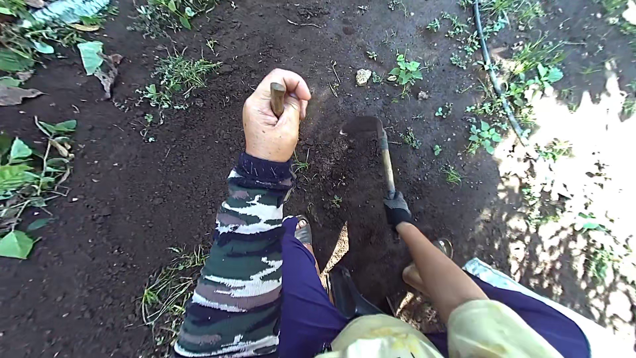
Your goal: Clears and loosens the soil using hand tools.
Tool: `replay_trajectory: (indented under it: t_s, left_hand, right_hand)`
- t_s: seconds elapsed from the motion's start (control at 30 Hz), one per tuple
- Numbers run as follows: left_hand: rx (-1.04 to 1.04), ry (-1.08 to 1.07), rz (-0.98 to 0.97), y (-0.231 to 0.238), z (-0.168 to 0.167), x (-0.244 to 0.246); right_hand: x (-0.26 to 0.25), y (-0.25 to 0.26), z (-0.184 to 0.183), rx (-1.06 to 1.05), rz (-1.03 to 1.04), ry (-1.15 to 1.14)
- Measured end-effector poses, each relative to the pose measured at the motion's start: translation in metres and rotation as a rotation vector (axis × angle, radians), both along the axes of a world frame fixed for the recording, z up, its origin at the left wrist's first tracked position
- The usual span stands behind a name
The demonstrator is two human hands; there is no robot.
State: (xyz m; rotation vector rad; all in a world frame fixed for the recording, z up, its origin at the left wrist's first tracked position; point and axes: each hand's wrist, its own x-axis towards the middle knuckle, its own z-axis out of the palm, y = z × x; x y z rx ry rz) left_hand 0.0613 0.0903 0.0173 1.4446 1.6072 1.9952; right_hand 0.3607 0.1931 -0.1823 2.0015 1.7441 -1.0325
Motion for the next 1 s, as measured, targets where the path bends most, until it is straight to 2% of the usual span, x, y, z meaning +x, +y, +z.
replay_trajectory:
  t_s: [0.1, 0.23, 0.33, 0.47, 0.57, 0.67, 0.77, 0.9, 1.0]
  left_hand:
    - [0.016, 0.027, 0.038, -0.003, 0.007, -0.004]
    - [0.049, 0.054, 0.063, -0.009, 0.003, -0.014]
    - [0.066, -0.047, 0.119, -0.014, 0.002, -0.024]
    - [0.085, -0.152, 0.175, -0.023, 0.0, -0.035]
    - [0.122, -0.116, 0.175, -0.023, -0.001, -0.034]
    - [0.179, 0.022, 0.179, -0.021, 0.005, -0.033]
    - [0.179, 0.169, 0.331, -0.026, 0.005, -0.043]
    - [-0.04, 0.165, 0.596, -0.03, -0.001, -0.058]
    - [-0.164, 0.166, 0.61, -0.024, -0.003, -0.056]
  right_hand:
    - [-0.043, -0.017, -0.006, -0.073, 0.057, 0.133]
    - [-0.06, -0.027, -0.019, -0.227, 0.34, 0.107]
    - [-0.019, 0.002, -0.014, -0.218, 0.464, -0.028]
    - [0.057, 0.073, 0.013, -0.133, 0.564, -0.197]
    - [0.067, 0.089, 0.033, -0.041, 0.551, -0.206]
    - [0.041, 0.069, 0.029, 0.024, 0.543, -0.069]
    - [-0.003, 0.029, 0.022, -0.023, 0.662, 0.019]
    - [-0.04, -0.026, 0.001, -0.162, 0.983, -0.027]
    - [-0.024, -0.039, -0.015, -0.26, 1.082, -0.15]
